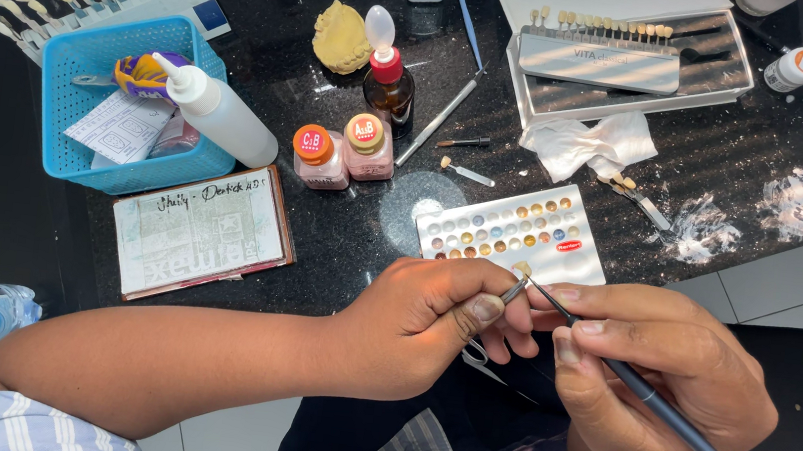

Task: The person holds a small tooth-shaped object with forceps and applies color from a palette using a fine brush. The person repeatedly dips the brush into the palette and paints the object, rotating it to access different surfaces.

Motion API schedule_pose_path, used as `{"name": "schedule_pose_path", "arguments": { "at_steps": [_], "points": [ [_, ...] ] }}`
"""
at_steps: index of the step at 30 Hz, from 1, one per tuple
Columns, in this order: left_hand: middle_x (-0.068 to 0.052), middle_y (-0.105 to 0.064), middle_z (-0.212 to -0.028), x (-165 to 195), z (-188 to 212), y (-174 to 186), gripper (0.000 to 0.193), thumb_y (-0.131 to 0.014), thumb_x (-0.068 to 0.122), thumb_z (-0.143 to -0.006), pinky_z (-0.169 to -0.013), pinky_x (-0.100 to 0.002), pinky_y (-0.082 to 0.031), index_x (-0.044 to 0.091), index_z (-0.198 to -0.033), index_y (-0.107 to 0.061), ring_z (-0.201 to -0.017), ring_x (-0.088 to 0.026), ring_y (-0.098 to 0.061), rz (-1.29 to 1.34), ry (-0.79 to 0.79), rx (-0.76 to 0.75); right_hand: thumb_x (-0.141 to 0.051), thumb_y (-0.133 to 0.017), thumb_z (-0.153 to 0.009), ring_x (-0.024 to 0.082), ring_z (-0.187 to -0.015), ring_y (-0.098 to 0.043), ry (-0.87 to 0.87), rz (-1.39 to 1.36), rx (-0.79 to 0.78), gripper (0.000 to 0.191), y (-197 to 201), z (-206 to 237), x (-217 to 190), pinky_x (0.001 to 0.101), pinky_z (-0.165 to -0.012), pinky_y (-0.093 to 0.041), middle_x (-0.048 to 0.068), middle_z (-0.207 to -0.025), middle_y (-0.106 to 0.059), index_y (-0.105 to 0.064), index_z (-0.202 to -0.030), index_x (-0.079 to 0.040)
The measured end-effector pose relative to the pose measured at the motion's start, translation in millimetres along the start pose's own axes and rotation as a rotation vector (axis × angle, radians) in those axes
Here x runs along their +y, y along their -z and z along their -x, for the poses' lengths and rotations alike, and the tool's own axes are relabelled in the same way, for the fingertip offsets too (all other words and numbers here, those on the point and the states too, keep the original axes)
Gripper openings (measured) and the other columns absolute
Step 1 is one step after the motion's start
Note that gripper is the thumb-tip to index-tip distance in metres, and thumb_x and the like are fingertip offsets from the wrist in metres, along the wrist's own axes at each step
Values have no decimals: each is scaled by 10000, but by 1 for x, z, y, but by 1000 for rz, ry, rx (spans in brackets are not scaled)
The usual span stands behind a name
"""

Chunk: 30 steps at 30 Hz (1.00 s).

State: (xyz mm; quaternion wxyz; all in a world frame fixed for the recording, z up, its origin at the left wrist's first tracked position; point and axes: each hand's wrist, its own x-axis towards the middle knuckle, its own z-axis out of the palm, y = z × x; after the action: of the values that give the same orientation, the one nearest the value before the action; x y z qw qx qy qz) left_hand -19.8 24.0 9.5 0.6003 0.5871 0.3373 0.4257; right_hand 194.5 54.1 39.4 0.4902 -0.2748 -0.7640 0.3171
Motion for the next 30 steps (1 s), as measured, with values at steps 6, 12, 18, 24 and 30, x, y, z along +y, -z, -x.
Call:
{"name": "schedule_pose_path", "arguments": {
  "at_steps": [6, 12, 18, 24, 30],
  "points": [
    [-95, -753, -1029, 1, -1, 1, 286, -416, 200, -1142, -831, -272, -642, 12, -1146, -632, -936, -127, -755, -44, -18, 8, 0, -727, -882, 288, -987, -771, 42, -139, -52, 206, 15, 3, 22, 364, -859, -685, 226, -1058, -693, -591, -1035, 20],
    [-75, -740, -1046, 1, 2, 7, 296, -407, 229, -1136, -762, -245, -602, 20, -1144, -617, -814, -90, -706, -13, 22, 88, 60, -686, -948, 303, -988, -751, -308, -92, -43, 136, 64, -16, 76, 354, -875, -660, 246, -1105, -707, -576, -1028, 64],
    [-94, -700, -1048, -5, 0, 9, 289, -429, 227, -1143, -781, -260, -600, 3, -1160, -611, -842, -100, -698, 67, -48, 123, 119, -750, -790, 281, -920, -780, -417, -126, -308, 158, 88, -17, 111, 351, -814, -659, 249, -1015, -748, -687, -929, 79],
    [-96, -685, -1024, -9, 0, 9, 295, -431, 233, -1149, -799, -259, -593, -1, -1157, -612, -835, -106, -689, 70, -59, 129, 65, -753, -766, 251, -903, -780, -525, -18, -404, 124, 88, -18, 103, 336, -783, -631, 196, -962, -768, -713, -883, 53],
    [-93, -688, -1009, -10, 0, 9, 300, -434, 242, -1143, -791, -258, -601, 1, -1151, -612, -835, -107, -697, 74, -42, 117, 29, -763, -739, 228, -880, -778, -566, 12, -376, 126, 80, -22, 90, 320, -764, -620, 178, -938, -772, -727, -859, 32]
  ]
}}
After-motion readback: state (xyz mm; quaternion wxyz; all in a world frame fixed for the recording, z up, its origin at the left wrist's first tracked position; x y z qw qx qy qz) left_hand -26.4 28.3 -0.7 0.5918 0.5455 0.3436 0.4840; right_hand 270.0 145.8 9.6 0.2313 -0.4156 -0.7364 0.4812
